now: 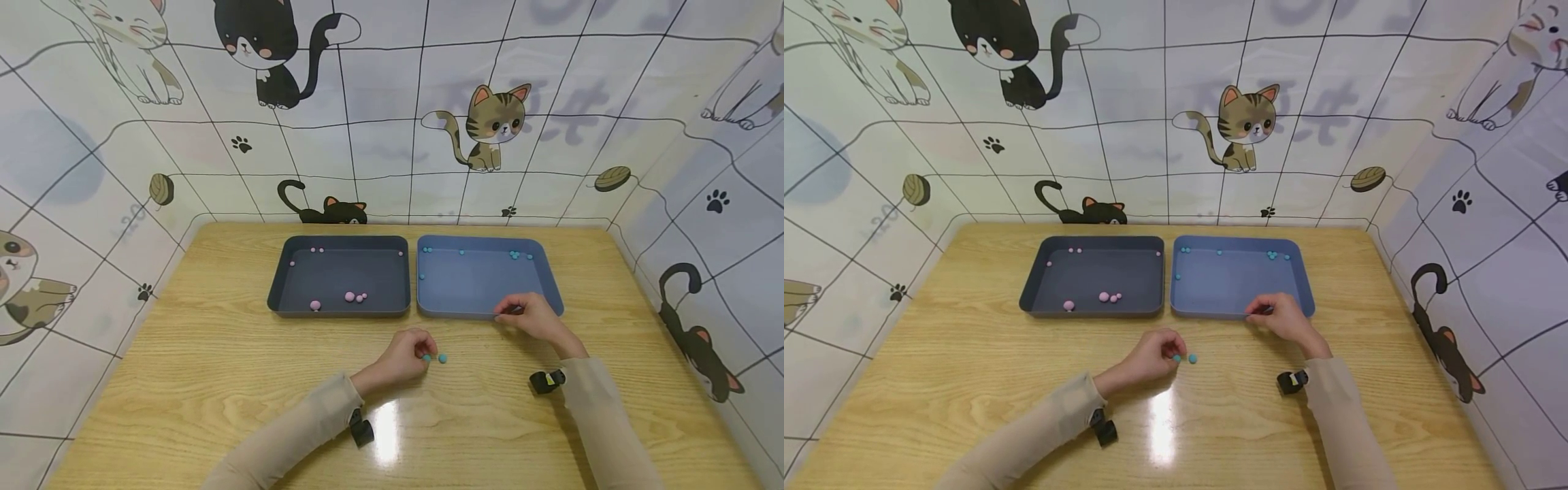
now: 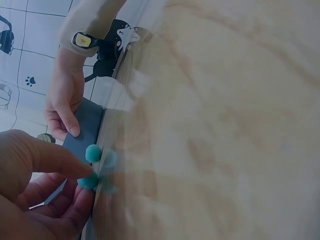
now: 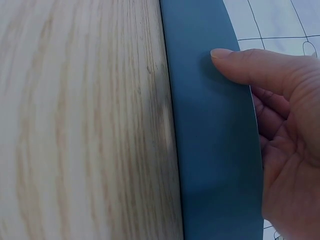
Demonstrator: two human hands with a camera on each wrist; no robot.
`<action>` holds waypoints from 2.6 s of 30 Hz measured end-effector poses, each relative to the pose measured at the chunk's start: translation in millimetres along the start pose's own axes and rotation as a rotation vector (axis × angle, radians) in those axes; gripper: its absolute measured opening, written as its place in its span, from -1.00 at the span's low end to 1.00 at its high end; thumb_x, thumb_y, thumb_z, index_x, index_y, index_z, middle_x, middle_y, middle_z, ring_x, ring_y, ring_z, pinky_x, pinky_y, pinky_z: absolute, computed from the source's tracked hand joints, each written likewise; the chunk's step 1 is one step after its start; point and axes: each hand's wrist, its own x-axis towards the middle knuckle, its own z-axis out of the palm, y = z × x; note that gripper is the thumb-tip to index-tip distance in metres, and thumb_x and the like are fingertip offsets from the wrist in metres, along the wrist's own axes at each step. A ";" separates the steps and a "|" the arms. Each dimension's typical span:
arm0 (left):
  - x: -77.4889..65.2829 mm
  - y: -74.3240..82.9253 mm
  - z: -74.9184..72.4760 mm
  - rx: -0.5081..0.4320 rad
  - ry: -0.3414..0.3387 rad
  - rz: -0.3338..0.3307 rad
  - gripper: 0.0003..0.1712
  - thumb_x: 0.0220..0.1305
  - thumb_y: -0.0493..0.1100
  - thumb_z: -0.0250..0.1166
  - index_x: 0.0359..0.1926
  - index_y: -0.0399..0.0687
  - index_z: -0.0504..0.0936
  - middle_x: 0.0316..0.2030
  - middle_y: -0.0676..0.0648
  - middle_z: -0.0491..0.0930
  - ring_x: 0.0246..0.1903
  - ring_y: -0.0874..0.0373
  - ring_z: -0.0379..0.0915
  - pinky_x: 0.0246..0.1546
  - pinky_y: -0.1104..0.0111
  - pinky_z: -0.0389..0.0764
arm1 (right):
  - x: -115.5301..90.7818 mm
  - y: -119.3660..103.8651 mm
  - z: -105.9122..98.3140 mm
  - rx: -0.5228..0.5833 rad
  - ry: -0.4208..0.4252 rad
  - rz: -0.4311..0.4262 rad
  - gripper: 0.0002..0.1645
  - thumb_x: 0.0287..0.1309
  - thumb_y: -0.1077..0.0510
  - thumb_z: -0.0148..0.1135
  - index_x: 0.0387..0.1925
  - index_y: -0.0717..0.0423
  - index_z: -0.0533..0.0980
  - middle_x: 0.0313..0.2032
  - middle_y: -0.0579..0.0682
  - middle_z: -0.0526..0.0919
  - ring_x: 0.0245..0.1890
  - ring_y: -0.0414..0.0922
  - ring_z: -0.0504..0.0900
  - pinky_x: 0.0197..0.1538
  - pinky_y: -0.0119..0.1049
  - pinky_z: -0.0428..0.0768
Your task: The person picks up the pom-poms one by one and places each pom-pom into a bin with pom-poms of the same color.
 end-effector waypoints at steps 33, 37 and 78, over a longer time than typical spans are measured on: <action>49.0 20.6 -22.4 -0.243 0.132 -0.017 -0.82 0.07 -0.49 0.26 -0.25 -0.33 0.58 -0.25 -0.22 0.59 -0.29 0.08 0.53 -0.23 0.43 0.56 | 0.8 0.2 -1.5 -0.018 -0.007 -0.003 -0.92 0.01 0.36 0.33 -0.43 0.15 0.64 -0.44 0.01 0.65 -0.43 -0.24 0.56 -0.36 -0.41 0.56; 56.8 24.3 -25.8 -0.263 0.154 -0.039 -0.83 0.09 -0.47 0.26 -0.24 -0.31 0.58 -0.23 -0.23 0.59 -0.28 0.09 0.52 -0.22 0.43 0.55 | 0.9 -0.2 -1.5 -0.027 -0.009 -0.006 -0.93 0.00 0.36 0.34 -0.42 0.19 0.64 -0.44 0.00 0.65 -0.43 -0.25 0.56 -0.36 -0.40 0.57; 124.2 28.8 -23.7 -0.449 0.293 -0.145 -0.87 0.14 -0.36 0.30 -0.24 -0.22 0.61 -0.25 -0.02 0.57 -0.24 0.21 0.48 -0.21 0.41 0.55 | 1.3 0.1 -0.8 0.003 0.015 -0.026 -0.95 -0.03 0.37 0.36 -0.45 0.22 0.64 -0.47 -0.03 0.66 -0.46 -0.31 0.55 -0.38 -0.44 0.56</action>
